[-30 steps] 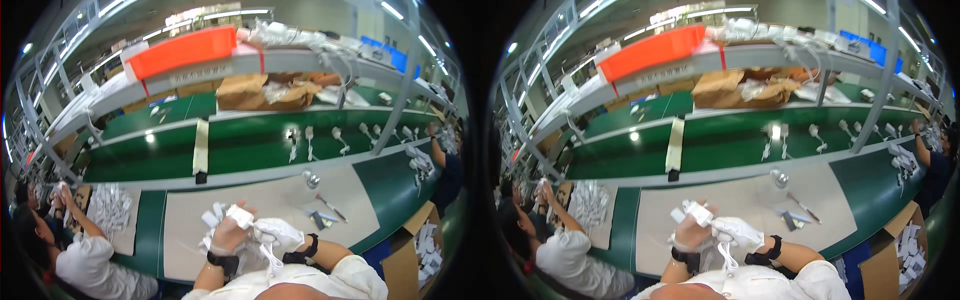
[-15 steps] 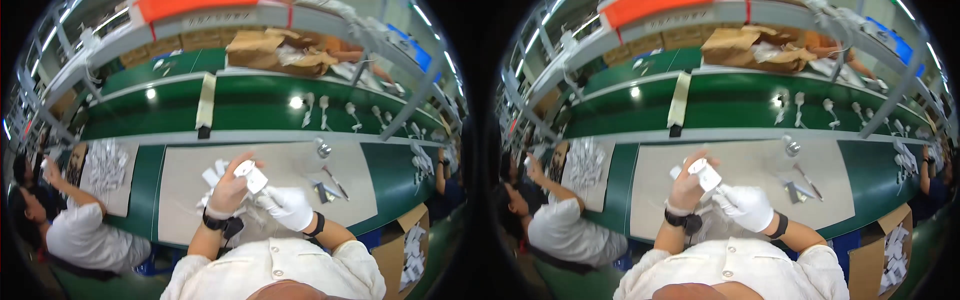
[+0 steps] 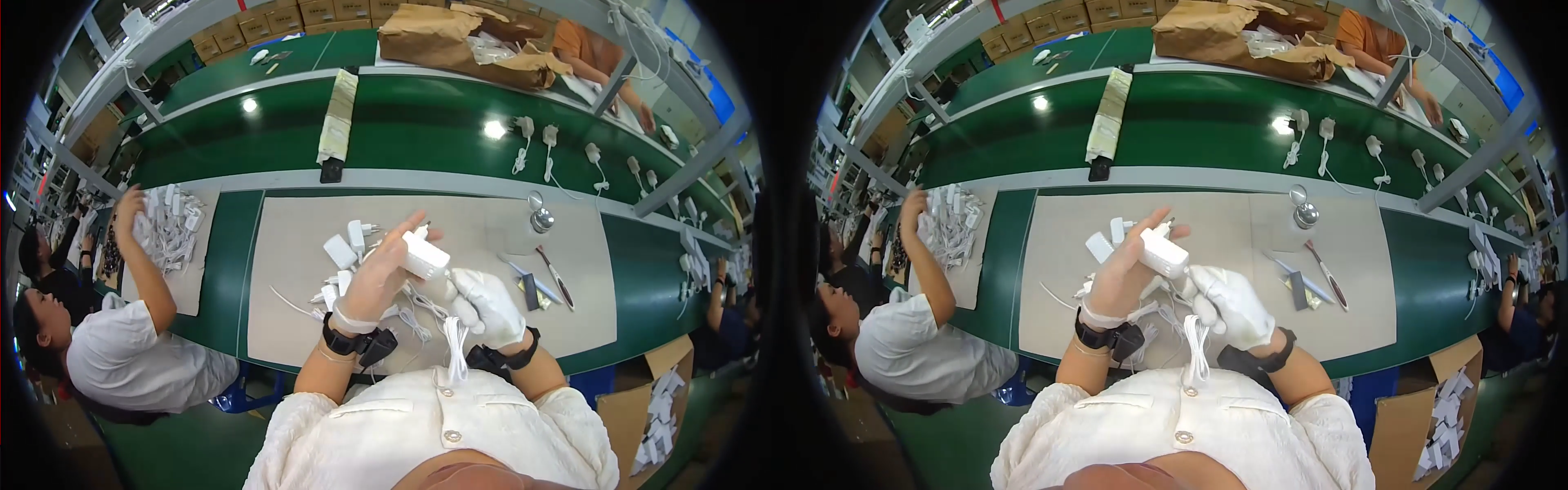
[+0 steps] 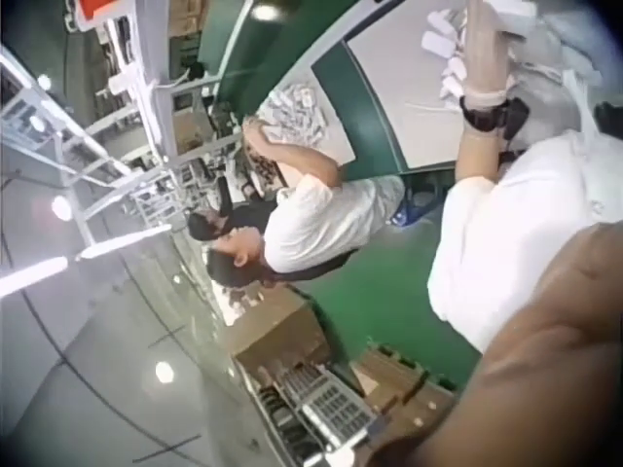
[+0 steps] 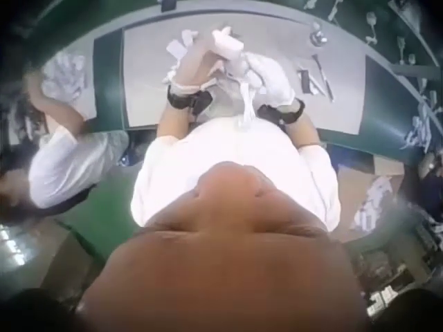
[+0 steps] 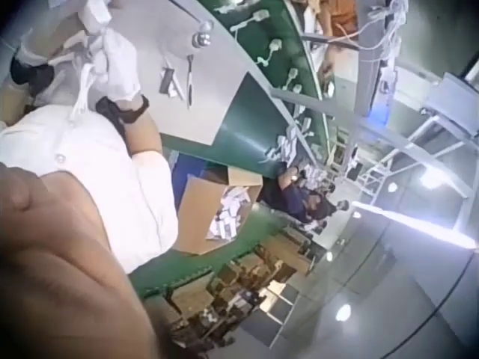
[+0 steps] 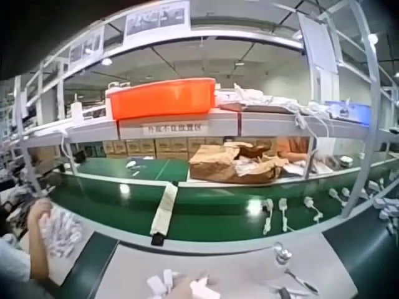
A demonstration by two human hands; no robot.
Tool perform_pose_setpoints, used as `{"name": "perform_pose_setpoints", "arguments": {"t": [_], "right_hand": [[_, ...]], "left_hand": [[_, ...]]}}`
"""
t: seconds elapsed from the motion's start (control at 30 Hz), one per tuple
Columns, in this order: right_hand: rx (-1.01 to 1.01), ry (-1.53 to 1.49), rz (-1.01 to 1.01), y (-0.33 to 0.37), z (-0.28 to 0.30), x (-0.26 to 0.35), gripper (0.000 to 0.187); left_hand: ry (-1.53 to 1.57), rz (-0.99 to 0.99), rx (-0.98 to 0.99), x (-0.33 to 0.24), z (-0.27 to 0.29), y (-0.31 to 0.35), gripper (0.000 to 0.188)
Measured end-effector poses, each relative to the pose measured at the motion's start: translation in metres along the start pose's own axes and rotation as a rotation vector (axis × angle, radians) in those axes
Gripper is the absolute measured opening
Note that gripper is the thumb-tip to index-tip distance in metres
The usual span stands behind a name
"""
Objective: The person picks up a power adapter from a pile, wipes the casing and cable with a cloth, and places it on a shelf. This process is repeated for several other power adapters.
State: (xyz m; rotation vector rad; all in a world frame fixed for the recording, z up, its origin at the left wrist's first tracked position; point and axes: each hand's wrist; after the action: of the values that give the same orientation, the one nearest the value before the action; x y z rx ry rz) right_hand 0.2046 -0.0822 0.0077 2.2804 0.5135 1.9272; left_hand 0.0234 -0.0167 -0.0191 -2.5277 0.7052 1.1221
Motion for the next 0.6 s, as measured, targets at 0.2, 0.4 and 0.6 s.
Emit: {"name": "perform_pose_setpoints", "arguments": {"t": [0.2, 0.4, 0.6], "right_hand": [[0.228, -0.364, -0.072, -0.005, 0.013, -0.014, 0.037], [0.134, 0.049, 0.023, -0.022, 0.023, -0.042, 0.037], [0.024, 0.137, 0.226, -0.033, 0.012, -0.063, 0.037]], "left_hand": [[-0.067, 0.251, -0.078, 0.005, 0.02, -0.005, 0.064], [-0.194, -0.05, -0.12, 0.003, -0.007, 0.004, 0.057], [-0.924, -0.299, -0.078, 0.011, -0.021, 0.017, 0.084]]}}
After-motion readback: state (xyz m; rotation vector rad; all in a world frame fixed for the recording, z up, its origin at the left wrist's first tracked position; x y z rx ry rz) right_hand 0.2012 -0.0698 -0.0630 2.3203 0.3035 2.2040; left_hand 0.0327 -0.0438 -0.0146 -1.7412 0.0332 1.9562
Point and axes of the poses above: each hand's wrist, its own y-axis away from the middle knuckle, its own z-axis out of the back of the hand, x = y × z, and after that the axes turned 2 degrees about y, right-handed
